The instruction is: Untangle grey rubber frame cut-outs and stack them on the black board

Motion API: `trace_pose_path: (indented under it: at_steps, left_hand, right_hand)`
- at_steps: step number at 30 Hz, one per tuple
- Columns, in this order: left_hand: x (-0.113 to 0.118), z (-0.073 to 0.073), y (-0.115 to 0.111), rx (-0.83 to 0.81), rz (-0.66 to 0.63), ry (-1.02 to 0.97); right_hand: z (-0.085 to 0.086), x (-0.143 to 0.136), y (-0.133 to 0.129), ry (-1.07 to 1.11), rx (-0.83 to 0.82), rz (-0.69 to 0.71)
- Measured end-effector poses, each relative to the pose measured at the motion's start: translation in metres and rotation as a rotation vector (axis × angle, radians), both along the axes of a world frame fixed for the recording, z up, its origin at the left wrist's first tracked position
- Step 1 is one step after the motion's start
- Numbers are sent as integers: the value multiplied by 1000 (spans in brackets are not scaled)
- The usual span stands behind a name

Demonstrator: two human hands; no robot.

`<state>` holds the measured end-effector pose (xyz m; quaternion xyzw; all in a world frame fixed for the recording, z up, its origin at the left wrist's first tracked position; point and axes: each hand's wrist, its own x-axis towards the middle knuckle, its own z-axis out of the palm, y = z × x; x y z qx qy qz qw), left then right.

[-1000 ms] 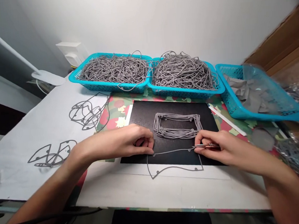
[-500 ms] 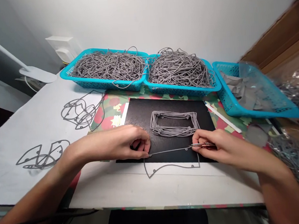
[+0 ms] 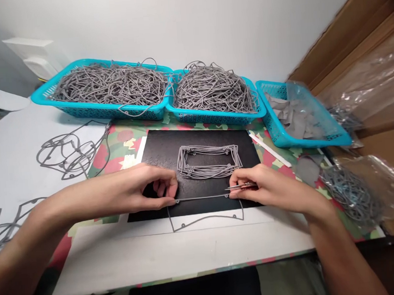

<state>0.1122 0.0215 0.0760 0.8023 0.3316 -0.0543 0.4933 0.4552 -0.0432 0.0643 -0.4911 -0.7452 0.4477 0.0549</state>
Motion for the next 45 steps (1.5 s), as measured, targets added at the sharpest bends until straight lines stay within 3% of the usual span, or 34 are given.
trace_pose_path:
  at_steps: [5, 9, 13, 20, 24, 32, 38, 42, 45]
  left_hand:
    - [-2, 6, -2, -33, 57, -92]
    - [-2, 5, -6, -58, 137, -242]
    - [3, -5, -7, -67, 282, -431]
    - [24, -26, -1, 119, 583, -609]
    - [29, -35, 3, 212, 630, -607]
    - [40, -38, 2, 525, 640, -514]
    - [40, -37, 7, 659, 618, -345]
    - [4, -21, 15, 829, 574, 170]
    - [-27, -10, 17, 859, 692, 477]
  right_hand:
    - [4, 1, -1, 81, 57, 6]
    - [6, 2, -3, 153, 124, -88]
    - [2, -1, 0, 251, 93, -270]
    - [-15, -10, 10, 362, 273, -557]
    - [-23, -8, 14, 323, 372, -654]
    - [-39, -11, 26, 227, 582, -598]
    - [-48, -18, 30, 222, 694, -674]
    - [-57, -12, 31, 168, 746, -775]
    - [-60, -7, 33, 148, 776, -798]
